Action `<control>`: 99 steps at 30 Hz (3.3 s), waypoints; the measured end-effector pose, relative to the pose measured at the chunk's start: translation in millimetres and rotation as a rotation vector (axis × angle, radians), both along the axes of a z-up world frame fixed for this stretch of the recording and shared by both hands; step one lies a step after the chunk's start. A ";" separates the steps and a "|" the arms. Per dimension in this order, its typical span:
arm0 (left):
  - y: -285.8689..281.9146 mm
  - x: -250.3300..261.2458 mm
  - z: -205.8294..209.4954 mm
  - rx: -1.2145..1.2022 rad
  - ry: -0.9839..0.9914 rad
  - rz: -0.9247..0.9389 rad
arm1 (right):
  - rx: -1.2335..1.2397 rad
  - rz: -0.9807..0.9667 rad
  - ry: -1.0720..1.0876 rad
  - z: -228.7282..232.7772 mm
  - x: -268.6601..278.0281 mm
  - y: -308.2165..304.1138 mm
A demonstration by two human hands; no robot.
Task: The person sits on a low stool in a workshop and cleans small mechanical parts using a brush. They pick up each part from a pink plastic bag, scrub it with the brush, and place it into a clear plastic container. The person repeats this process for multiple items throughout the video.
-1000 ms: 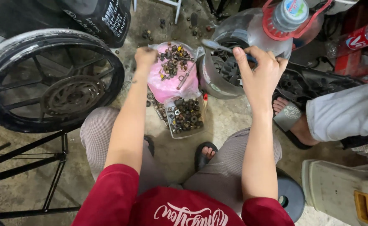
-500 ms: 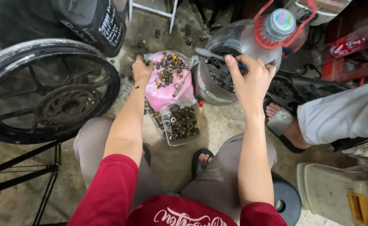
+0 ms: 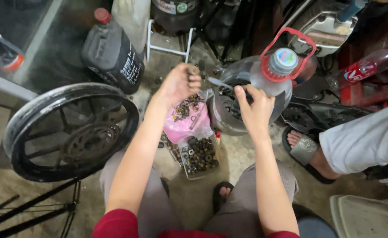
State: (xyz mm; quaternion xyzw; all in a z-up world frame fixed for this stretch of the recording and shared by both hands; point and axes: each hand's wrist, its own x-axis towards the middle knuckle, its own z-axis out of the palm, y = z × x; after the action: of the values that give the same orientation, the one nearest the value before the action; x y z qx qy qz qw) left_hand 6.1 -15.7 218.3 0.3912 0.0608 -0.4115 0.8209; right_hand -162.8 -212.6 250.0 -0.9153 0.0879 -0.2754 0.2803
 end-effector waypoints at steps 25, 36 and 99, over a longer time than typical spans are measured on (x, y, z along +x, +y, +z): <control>10.0 -65.2 42.6 0.096 -0.330 0.124 | -0.169 0.099 -0.193 16.1 1.8 27.9; 14.4 -66.9 54.8 -0.038 -0.400 0.075 | -0.318 -0.090 -0.294 17.4 7.0 6.7; 11.2 -81.6 44.7 -0.186 -0.257 0.141 | -0.274 -0.042 -0.371 39.5 -8.0 30.6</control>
State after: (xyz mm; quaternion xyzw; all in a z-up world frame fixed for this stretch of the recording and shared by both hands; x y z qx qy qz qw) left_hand -75.5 -4.5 262.9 0.3579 -0.0558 -0.3032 0.8814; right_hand -170.8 -182.0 289.5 -0.8766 0.0160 -0.4539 0.1589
